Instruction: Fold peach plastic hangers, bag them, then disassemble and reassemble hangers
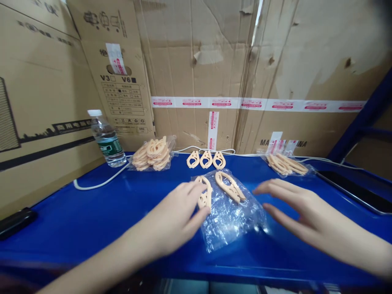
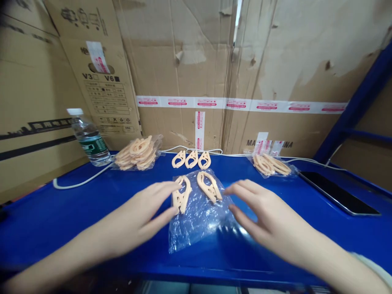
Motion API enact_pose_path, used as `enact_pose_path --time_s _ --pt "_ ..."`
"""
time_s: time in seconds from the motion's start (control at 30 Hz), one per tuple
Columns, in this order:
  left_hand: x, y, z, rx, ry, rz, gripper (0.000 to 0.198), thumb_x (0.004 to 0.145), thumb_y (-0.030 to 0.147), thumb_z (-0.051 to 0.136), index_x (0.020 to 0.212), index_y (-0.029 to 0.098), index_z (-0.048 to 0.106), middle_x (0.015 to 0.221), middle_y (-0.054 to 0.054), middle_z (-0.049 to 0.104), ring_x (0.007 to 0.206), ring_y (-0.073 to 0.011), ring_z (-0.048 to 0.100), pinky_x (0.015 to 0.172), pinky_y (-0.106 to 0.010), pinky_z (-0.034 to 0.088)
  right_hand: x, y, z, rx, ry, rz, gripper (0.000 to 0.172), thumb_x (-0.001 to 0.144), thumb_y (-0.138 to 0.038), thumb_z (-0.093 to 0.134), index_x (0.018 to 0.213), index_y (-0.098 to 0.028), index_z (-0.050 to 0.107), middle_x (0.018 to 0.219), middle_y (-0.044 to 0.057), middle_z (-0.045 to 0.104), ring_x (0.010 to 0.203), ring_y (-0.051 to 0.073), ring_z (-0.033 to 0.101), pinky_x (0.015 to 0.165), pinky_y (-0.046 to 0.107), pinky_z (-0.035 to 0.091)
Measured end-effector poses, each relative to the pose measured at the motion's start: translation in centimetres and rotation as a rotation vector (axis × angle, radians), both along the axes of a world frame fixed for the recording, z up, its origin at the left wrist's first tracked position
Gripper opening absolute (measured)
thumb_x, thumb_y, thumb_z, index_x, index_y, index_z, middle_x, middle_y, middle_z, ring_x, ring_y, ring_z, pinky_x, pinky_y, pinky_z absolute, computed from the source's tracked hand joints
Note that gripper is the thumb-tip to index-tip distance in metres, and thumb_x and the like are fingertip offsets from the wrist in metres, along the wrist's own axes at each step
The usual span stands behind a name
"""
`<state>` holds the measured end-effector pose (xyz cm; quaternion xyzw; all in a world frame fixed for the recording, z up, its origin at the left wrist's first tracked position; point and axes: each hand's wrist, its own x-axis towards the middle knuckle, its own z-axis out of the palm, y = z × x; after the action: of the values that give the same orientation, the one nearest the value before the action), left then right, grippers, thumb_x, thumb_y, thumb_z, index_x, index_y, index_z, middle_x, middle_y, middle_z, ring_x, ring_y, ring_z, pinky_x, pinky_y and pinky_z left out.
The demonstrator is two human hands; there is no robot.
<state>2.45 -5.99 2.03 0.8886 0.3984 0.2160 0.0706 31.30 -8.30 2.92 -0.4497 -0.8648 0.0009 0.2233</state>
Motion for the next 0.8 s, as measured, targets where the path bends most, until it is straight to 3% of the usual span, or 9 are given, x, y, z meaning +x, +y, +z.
enact_pose_path --time_s 0.1,0.2,0.27,0.37,0.47,0.6,0.7,0.8 --pt "1.3 -3.0 -2.0 -0.031 -0.057 0.112 0.059 0.092 0.051 0.051 0.143 0.023 0.043 0.149 -0.014 0.044 0.139 -0.0373 0.035 0.11 -0.056 0.036 0.2 4.1 -1.4 -0.084 -0.019 0.056 0.05 0.098 -0.047 0.04 0.142 -0.023 0.045 0.146 0.01 0.048 0.134 0.031 0.045 0.109 0.052 0.041" --pt "2.3 -4.1 -3.9 -0.101 -0.136 0.14 0.074 0.087 0.06 0.054 0.147 0.021 0.038 0.159 -0.015 0.021 0.146 -0.042 0.009 0.111 -0.065 0.028 -0.7 6.3 -3.1 -0.178 -0.077 0.198 0.055 0.1 -0.047 0.036 0.151 -0.027 0.032 0.16 0.006 0.025 0.146 0.03 0.02 0.116 0.056 0.026" --pt "2.5 -4.1 -4.4 -0.187 -0.135 0.116 0.085 0.081 0.065 0.059 0.149 0.021 0.034 0.161 -0.015 0.013 0.146 -0.0437 0.004 0.11 -0.068 0.026 -1.5 6.6 -3.7 -0.213 -0.122 0.25 0.054 0.1 -0.047 0.035 0.151 -0.027 0.032 0.16 0.005 0.023 0.147 0.03 0.014 0.116 0.058 0.022" --pt "2.3 -3.5 -4.3 -0.24 -0.112 0.068 0.094 0.073 0.058 0.071 0.151 0.023 0.03 0.161 -0.015 0.01 0.145 -0.044 0.002 0.11 -0.068 0.025 -2.5 5.6 -3.6 -0.226 -0.172 0.228 0.057 0.1 -0.049 0.033 0.148 -0.02 0.038 0.158 0.011 0.026 0.146 0.033 0.016 0.114 0.062 0.024" --pt "1.7 -2.9 -4.0 -0.23 -0.123 0.022 0.085 0.075 0.042 0.073 0.149 0.025 0.034 0.161 -0.014 0.014 0.146 -0.0408 0.005 0.112 -0.066 0.025 -3.1 4.0 -3.4 -0.215 -0.195 0.17 0.06 0.099 -0.051 0.036 0.146 -0.015 0.042 0.156 0.015 0.029 0.145 0.036 0.019 0.112 0.063 0.028" --pt "0.9 -2.8 -3.9 -0.229 -0.16 -0.027 0.081 0.075 0.038 0.074 0.147 0.031 0.037 0.16 -0.01 0.02 0.146 -0.0392 0.011 0.112 -0.064 0.028 -3.0 2.7 -2.6 -0.161 -0.237 0.15 0.06 0.096 -0.053 0.043 0.147 -0.021 0.042 0.158 0.013 0.026 0.145 0.038 0.016 0.11 0.064 0.029" --pt "0.5 -3.4 -4.0 -0.193 -0.219 -0.039 0.082 0.073 0.038 0.076 0.145 0.036 0.037 0.16 -0.007 0.021 0.146 -0.0384 0.016 0.113 -0.063 0.028 -2.7 5.0 -1.3 -0.014 -0.207 0.157 0.053 0.098 -0.047 0.041 0.147 -0.028 0.04 0.159 0.008 0.025 0.147 0.036 0.012 0.111 0.065 0.027" --pt "0.7 -4.3 -4.4 -0.154 -0.303 -0.009 0.076 0.074 0.033 0.076 0.141 0.037 0.041 0.157 -0.007 0.029 0.144 -0.0364 0.024 0.113 -0.061 0.031 -2.8 10.6 -0.3 0.153 -0.193 0.147 0.043 0.1 -0.028 0.038 0.14 -0.017 0.048 0.151 0.013 0.041 0.145 0.031 0.025 0.115 0.056 0.028"
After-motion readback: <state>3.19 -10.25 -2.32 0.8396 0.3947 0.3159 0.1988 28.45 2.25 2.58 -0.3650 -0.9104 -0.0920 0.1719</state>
